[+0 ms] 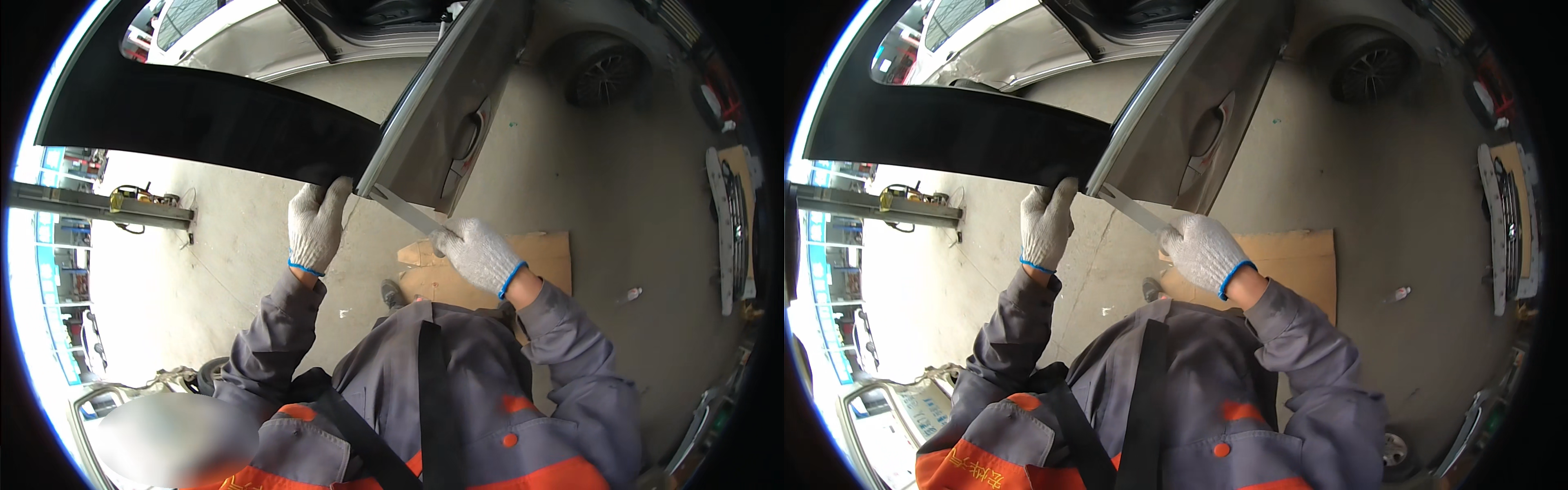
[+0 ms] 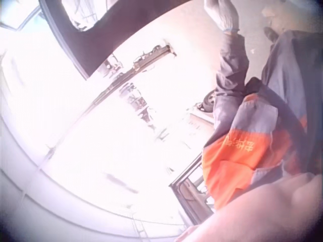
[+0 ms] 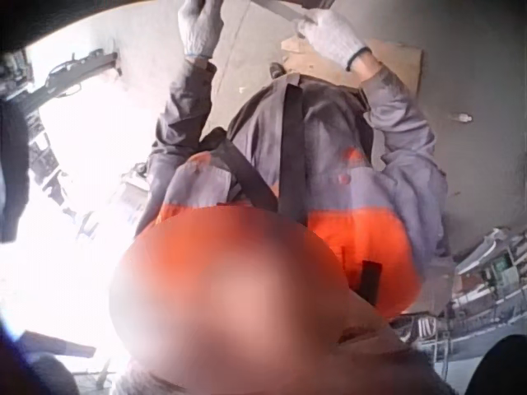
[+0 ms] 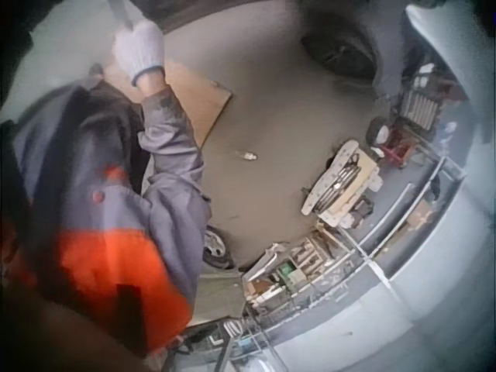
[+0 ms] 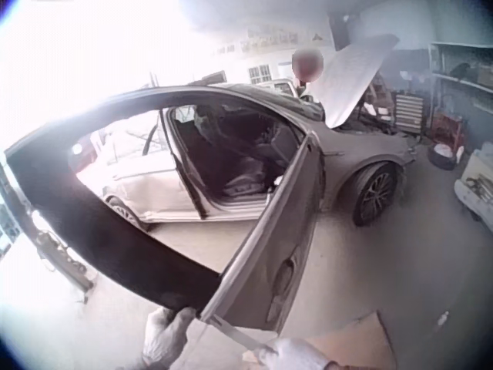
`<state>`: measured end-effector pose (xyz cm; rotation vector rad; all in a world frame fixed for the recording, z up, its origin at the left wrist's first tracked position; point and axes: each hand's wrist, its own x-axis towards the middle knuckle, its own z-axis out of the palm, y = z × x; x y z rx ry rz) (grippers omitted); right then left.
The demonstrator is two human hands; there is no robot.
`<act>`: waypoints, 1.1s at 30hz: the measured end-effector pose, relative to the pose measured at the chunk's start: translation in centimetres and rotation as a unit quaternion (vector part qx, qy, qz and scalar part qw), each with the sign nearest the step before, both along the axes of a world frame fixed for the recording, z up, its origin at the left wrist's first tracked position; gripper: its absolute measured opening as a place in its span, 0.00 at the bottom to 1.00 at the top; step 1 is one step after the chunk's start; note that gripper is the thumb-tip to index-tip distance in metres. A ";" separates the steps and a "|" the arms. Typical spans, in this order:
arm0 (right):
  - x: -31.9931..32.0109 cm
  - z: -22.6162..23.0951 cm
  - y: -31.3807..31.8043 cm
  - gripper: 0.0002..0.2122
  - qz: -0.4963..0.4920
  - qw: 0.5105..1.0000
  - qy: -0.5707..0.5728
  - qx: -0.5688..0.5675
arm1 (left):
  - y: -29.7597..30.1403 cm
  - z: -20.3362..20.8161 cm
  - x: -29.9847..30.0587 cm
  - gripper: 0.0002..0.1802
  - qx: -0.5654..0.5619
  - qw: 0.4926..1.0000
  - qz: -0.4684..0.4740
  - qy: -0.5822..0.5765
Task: The person installs a rubber weather seal onto the perimeter of a car door using a small metal pry tool. They carefully press the seal into place along the door frame, working around the edges and corners, then close the door to check the fit.
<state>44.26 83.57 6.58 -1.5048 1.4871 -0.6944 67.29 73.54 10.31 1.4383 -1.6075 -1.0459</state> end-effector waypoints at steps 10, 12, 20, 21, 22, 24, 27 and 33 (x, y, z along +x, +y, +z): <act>-0.8 -0.6 -1.4 0.18 0.005 1.000 0.008 -0.005 | -0.5 -0.3 0.4 0.16 0.007 1.000 -0.012 0.005; -0.3 -0.8 -1.3 0.18 -0.023 0.999 -0.030 0.019 | -0.6 -0.4 0.4 0.16 0.004 1.000 -0.011 0.006; 0.7 -1.8 -0.6 0.21 -0.033 0.999 -0.011 0.002 | -0.3 0.0 0.4 0.15 0.042 0.999 0.018 -0.008; 0.7 -2.2 -0.6 0.19 -0.036 0.998 -0.042 0.009 | -0.3 0.0 0.3 0.15 0.037 0.999 0.013 -0.002; 0.6 -2.6 -0.7 0.17 -0.039 0.996 -0.074 0.016 | -0.4 0.1 0.1 0.15 0.031 0.999 0.007 0.003; 0.8 -3.5 -0.7 0.15 -0.040 0.991 -0.124 0.018 | -0.5 0.0 0.3 0.16 0.033 0.999 0.000 -0.004; 0.9 -4.5 -0.9 0.15 -0.026 0.987 -0.159 -0.001 | -0.7 -0.1 0.7 0.17 0.036 0.999 -0.003 -0.020; 0.9 -4.7 -1.0 0.15 -0.030 0.980 -0.197 0.030 | -0.8 -0.2 0.9 0.19 0.033 0.999 -0.009 -0.017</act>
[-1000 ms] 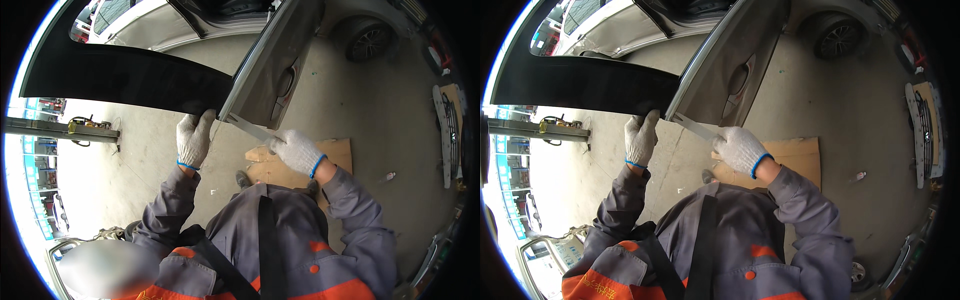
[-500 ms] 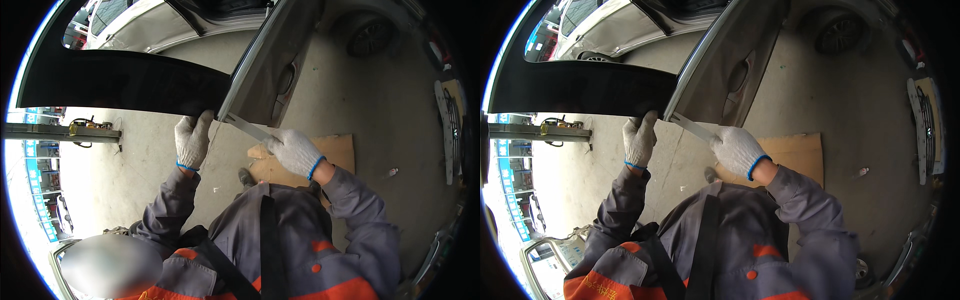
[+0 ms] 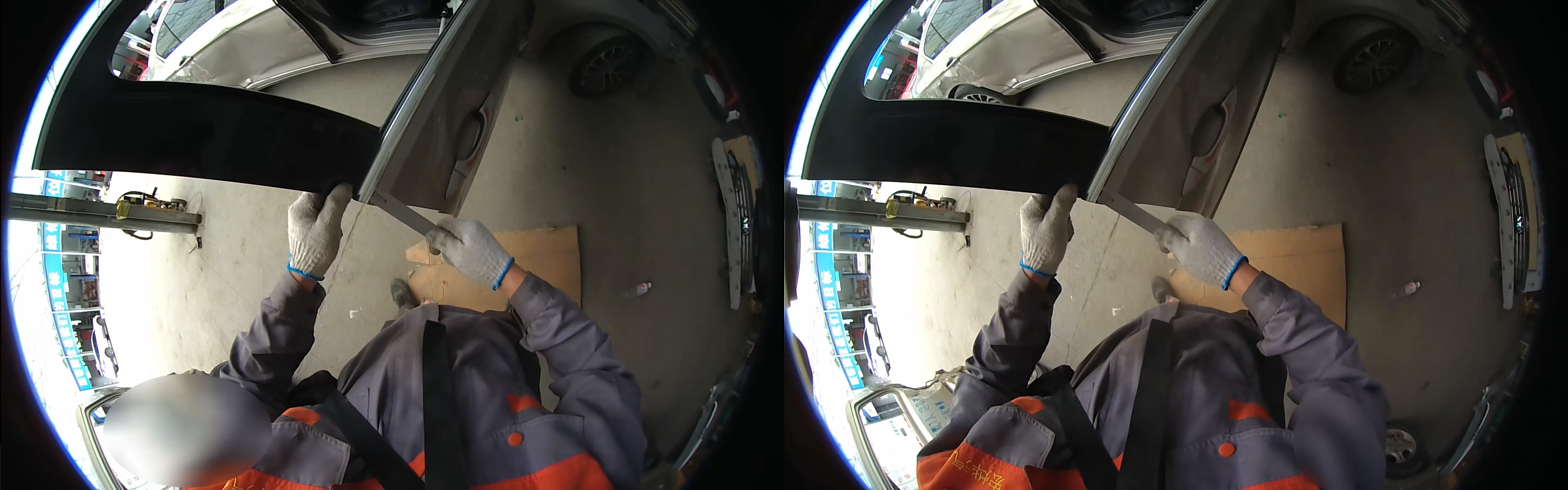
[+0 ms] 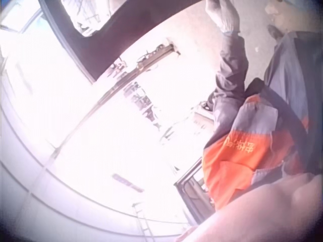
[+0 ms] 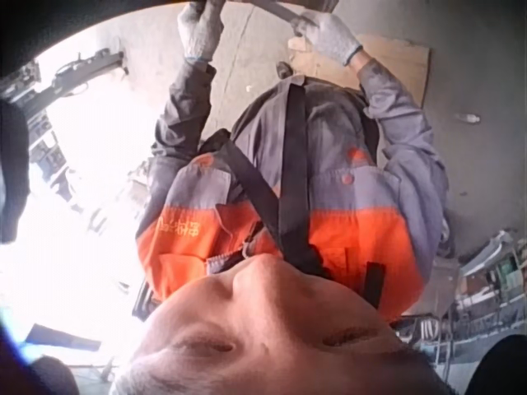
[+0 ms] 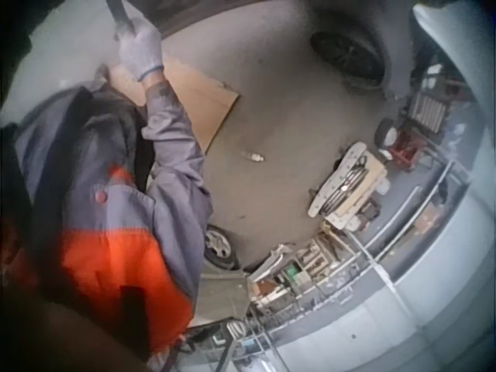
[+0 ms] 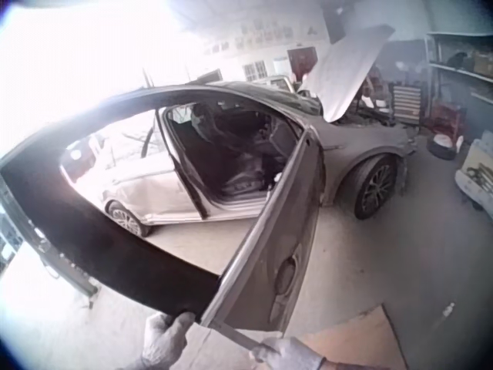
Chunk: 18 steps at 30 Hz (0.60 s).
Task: The person installs a rubber weather seal onto the perimeter of a car door using a small metal pry tool. They carefully press the seal into place along the door frame, working around the edges and corners, then close the door to check the fit.
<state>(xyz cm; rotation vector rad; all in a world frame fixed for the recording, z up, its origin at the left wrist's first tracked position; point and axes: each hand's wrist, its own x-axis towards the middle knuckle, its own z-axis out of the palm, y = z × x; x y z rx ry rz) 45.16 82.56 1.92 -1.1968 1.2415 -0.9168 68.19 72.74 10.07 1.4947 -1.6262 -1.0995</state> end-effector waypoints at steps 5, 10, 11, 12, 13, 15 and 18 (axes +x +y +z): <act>0.1 -0.8 0.0 0.17 -0.021 0.999 0.010 -0.042 | -0.3 0.2 0.3 0.18 0.024 1.000 -0.011 0.001; 0.1 -1.3 0.0 0.18 -0.023 0.998 0.018 -0.061 | 0.5 1.4 0.0 0.16 0.112 0.993 -0.025 0.005; 0.0 -1.1 -0.1 0.18 -0.021 0.998 0.019 -0.061 | 1.0 1.2 0.0 0.16 0.128 0.991 -0.031 0.002; 0.1 -1.1 -0.1 0.18 -0.022 0.998 0.023 -0.062 | 1.7 1.2 0.0 0.17 0.134 0.990 -0.028 -0.021; 0.2 -1.1 -0.1 0.18 -0.023 0.997 0.028 -0.062 | 2.1 0.1 -0.3 0.16 0.071 0.997 -0.025 -0.020; 0.2 -0.7 0.1 0.19 -0.033 0.997 0.042 -0.057 | 2.8 0.9 -0.9 0.17 0.093 0.996 -0.007 0.010; 0.9 0.4 -0.2 0.19 -0.054 0.992 0.092 -0.063 | 2.4 0.4 -0.7 0.17 0.137 0.988 0.004 0.066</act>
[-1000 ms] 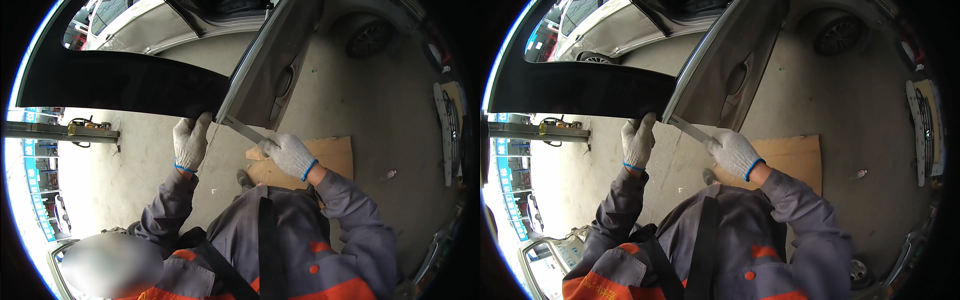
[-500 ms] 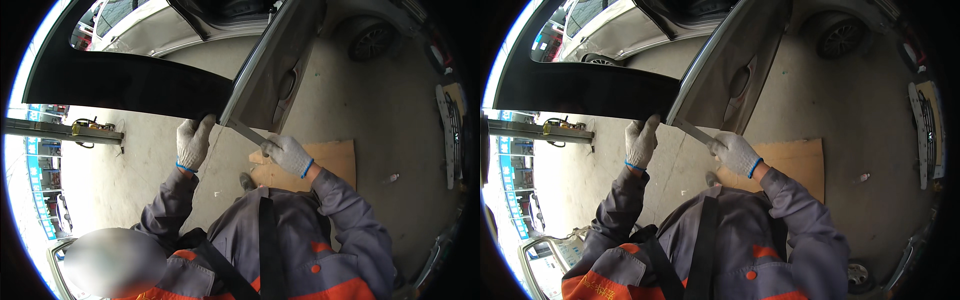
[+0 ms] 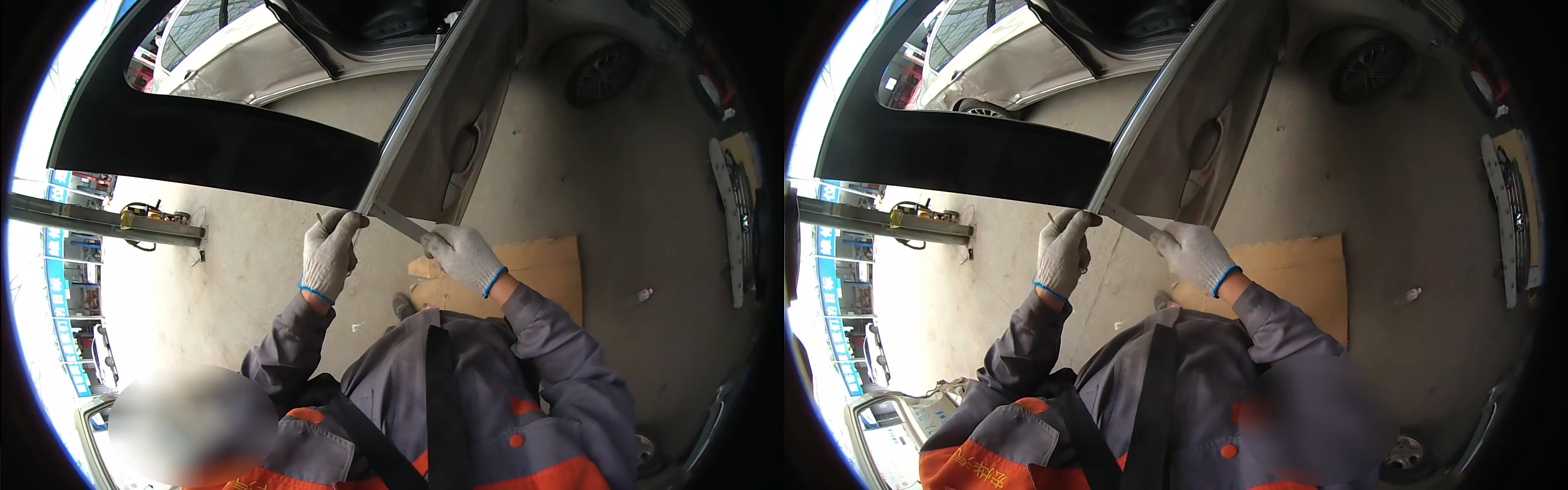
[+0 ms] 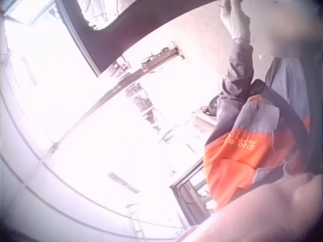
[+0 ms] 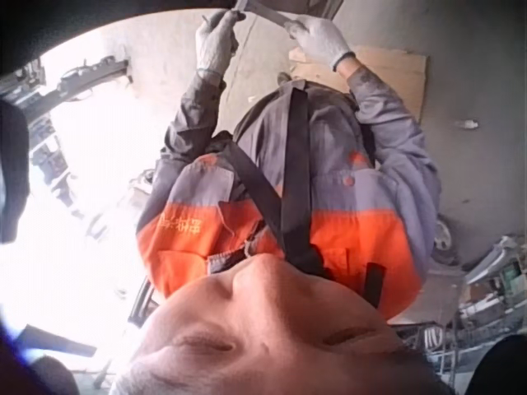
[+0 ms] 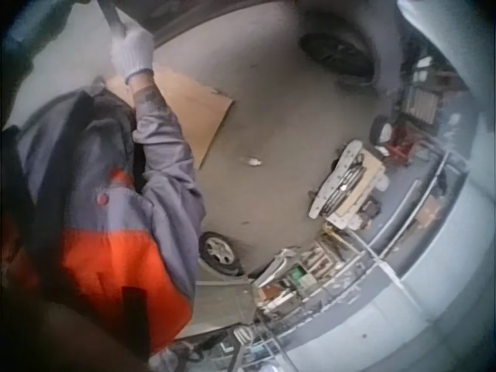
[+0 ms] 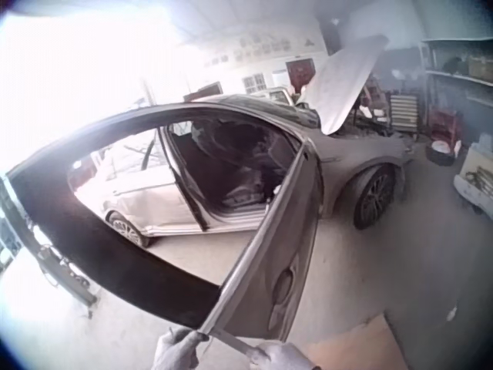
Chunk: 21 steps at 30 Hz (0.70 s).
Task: The person installs a rubber weather seal onto the perimeter of a car door using a small metal pry tool. They carefully press the seal into place along the door frame, working around the edges and corners, then close the door to check the fit.
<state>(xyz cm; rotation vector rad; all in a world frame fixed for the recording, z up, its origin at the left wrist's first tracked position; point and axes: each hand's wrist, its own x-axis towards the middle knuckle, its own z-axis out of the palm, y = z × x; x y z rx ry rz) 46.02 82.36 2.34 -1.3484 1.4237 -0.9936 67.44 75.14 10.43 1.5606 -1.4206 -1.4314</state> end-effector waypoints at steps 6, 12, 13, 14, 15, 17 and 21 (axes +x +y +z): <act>2.6 0.7 -2.3 0.20 -0.035 0.991 0.129 -0.011 | 0.4 -0.1 -0.2 0.14 0.033 0.999 0.006 0.029; 2.6 0.8 -2.4 0.22 -0.032 0.997 0.064 -0.011 | 1.1 -0.2 -0.8 0.16 0.009 0.999 0.034 0.018; 2.6 0.7 -2.5 0.22 -0.027 0.997 0.071 -0.011 | 1.1 -0.5 -0.7 0.17 0.014 0.999 0.037 0.028; 2.6 0.7 -2.5 0.23 -0.024 0.997 0.077 -0.012 | 1.1 -0.6 -0.6 0.17 0.027 0.998 0.034 0.049; 2.6 0.6 -2.6 0.23 -0.022 0.997 0.070 -0.009 | 1.1 -0.7 -0.5 0.17 0.039 0.996 0.032 0.070; 2.6 0.4 -2.6 0.23 -0.020 0.998 0.056 -0.003 | 1.1 -0.6 -0.7 0.17 0.047 0.995 0.034 0.085; 2.6 0.1 -2.7 0.23 -0.020 0.998 0.063 -0.014 | 1.1 -0.8 -1.1 0.18 0.048 0.992 0.050 0.103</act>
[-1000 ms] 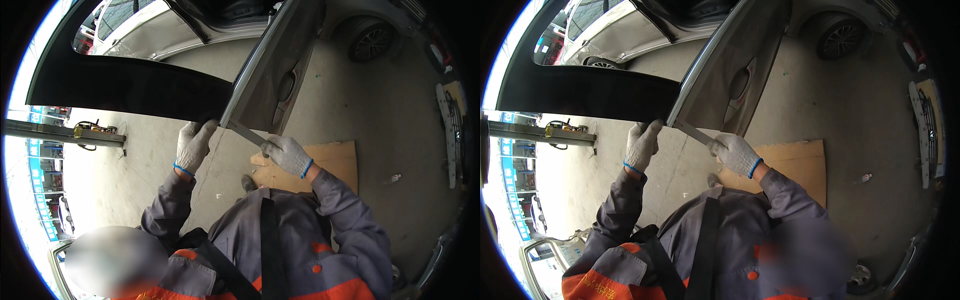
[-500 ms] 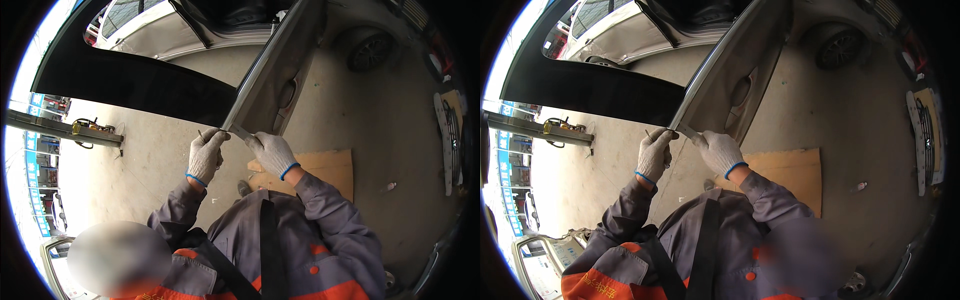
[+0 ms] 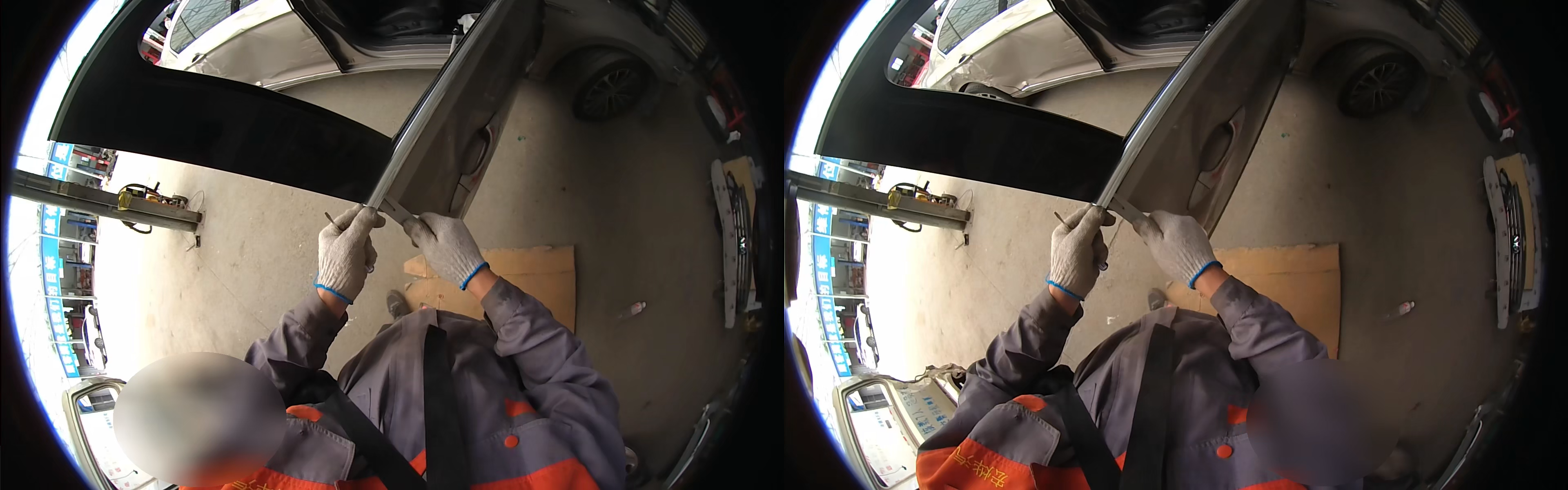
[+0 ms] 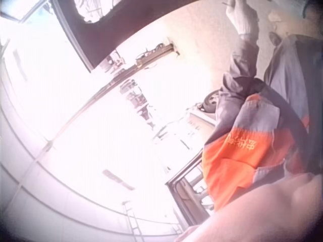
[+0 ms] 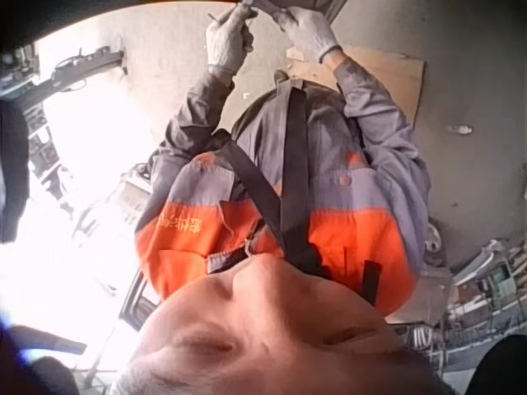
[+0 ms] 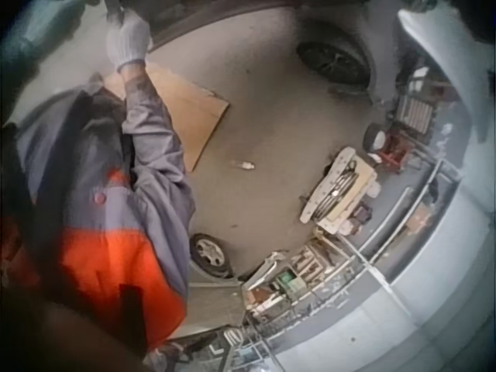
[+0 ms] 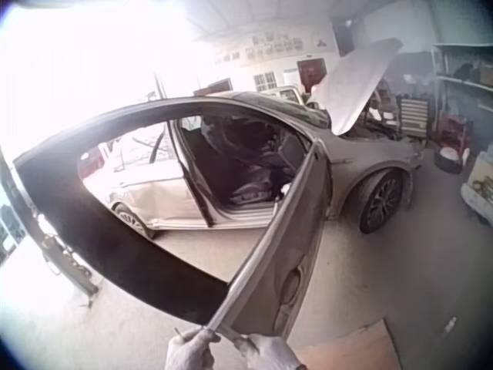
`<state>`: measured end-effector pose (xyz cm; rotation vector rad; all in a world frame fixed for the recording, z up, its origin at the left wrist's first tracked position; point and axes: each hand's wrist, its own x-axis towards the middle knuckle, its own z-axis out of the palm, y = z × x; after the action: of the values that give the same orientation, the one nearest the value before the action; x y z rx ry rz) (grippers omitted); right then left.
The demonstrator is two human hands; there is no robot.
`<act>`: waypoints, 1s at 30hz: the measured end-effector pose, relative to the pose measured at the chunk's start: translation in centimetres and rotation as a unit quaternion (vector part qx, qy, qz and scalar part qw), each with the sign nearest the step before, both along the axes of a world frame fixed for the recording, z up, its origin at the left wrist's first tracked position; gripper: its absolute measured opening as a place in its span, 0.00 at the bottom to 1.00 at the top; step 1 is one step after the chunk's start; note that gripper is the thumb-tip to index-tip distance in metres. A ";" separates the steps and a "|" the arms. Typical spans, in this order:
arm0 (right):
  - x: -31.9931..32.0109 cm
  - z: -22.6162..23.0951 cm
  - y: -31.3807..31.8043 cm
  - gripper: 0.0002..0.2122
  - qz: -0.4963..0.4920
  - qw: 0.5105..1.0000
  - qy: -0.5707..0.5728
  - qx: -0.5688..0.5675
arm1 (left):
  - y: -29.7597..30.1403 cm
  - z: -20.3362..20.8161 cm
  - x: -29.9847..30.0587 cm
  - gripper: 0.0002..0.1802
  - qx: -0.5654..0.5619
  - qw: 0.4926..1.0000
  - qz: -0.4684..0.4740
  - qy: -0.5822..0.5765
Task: The person installs a rubber weather seal onto the perimeter of a car door using a small metal pry tool. They carefully press the seal into place along the door frame, working around the edges and corners, then close the door to check the fit.
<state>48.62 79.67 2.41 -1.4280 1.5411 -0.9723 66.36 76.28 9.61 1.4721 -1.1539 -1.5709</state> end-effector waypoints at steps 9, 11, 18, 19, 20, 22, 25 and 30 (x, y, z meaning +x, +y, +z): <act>-0.3 2.1 0.0 0.25 0.016 0.997 0.052 0.049 | 0.6 -0.2 -1.9 0.15 -0.078 0.991 0.078 -0.076; -0.6 3.3 -0.1 0.25 0.033 0.993 0.091 0.069 | 0.6 -0.2 -2.0 0.15 -0.089 0.990 0.083 -0.071; -0.8 5.3 -0.5 0.25 0.044 0.974 0.176 0.133 | 0.3 -1.0 -1.7 0.15 -0.123 0.984 0.072 -0.107; -0.8 5.6 -0.5 0.25 0.043 0.973 0.184 0.133 | 0.2 -1.1 -1.6 0.15 -0.128 0.983 0.069 -0.115; -0.8 5.8 -0.5 0.24 0.042 0.971 0.192 0.136 | 0.2 -1.1 -1.6 0.16 -0.136 0.981 0.069 -0.120; 0.0 5.8 -0.2 0.24 0.014 0.971 0.205 0.124 | 0.2 -1.1 -1.6 0.17 -0.151 0.977 0.069 -0.131; 0.7 4.4 0.3 0.24 -0.003 0.974 0.212 0.082 | 0.1 -1.3 -1.5 0.16 -0.168 0.972 0.059 -0.156; 1.0 1.0 -0.3 0.20 0.020 0.982 0.187 0.017 | -0.1 -1.6 -1.2 0.16 -0.219 0.957 0.036 -0.188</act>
<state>49.60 79.38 3.43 -1.6800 1.7774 -0.6728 65.20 76.17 7.99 1.5164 -1.5282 -0.9202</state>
